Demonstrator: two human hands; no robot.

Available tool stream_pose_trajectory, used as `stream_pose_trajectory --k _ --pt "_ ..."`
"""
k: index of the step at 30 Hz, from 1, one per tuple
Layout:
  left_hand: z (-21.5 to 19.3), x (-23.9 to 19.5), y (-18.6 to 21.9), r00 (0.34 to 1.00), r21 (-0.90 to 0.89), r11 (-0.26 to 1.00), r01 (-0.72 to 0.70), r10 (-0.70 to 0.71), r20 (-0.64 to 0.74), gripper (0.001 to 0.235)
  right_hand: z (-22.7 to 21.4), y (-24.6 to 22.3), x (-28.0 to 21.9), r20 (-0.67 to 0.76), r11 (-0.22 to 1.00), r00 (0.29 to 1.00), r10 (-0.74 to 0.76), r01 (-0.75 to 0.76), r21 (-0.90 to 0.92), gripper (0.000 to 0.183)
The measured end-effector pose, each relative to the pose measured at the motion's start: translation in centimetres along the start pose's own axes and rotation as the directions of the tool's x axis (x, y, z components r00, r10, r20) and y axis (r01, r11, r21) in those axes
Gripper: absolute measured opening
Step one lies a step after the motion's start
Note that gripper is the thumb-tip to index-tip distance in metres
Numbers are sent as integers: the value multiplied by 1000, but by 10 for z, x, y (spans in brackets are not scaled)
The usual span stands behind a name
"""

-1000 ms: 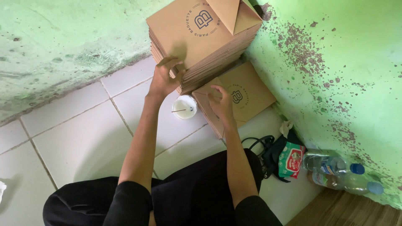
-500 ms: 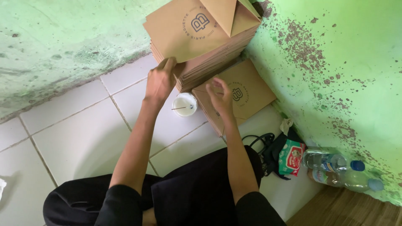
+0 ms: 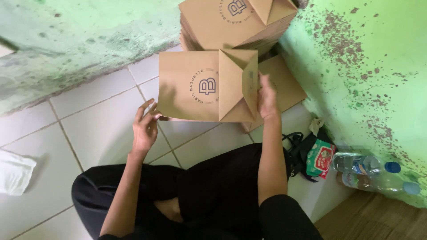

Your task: The person sits on the floor and assembles flat brown paper bags into three-dimensional shapes. They use a small brush to apply white adhesive from a container onto the bag's flaps, then fold and press the sides to secure them. The person completes one bag and begins a second before the clip ends.

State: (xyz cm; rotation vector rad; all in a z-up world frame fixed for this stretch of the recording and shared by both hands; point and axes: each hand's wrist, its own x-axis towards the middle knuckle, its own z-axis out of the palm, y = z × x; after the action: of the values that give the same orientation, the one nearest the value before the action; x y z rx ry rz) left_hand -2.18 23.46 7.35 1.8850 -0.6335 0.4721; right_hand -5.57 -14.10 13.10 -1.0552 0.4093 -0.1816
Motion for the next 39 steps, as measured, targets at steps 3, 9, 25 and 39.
stream_pose_trajectory --k 3,9,25,39 --pt "-20 -23 -45 999 -63 998 16 -19 -42 21 1 33 1 -33 972 999 5 -13 -236 89" --pt "-65 -29 -7 862 -398 858 324 -441 -250 33 51 71 -25 -36 994 996 -83 80 -78 81" --pt "-80 -57 -19 747 -604 556 571 -657 100 87 144 196 -84 124 954 955 269 -246 -172 63" --pt "-33 -136 -160 694 598 605 526 -712 110 47 114 217 -52 622 310 765 -166 639 -704 39"
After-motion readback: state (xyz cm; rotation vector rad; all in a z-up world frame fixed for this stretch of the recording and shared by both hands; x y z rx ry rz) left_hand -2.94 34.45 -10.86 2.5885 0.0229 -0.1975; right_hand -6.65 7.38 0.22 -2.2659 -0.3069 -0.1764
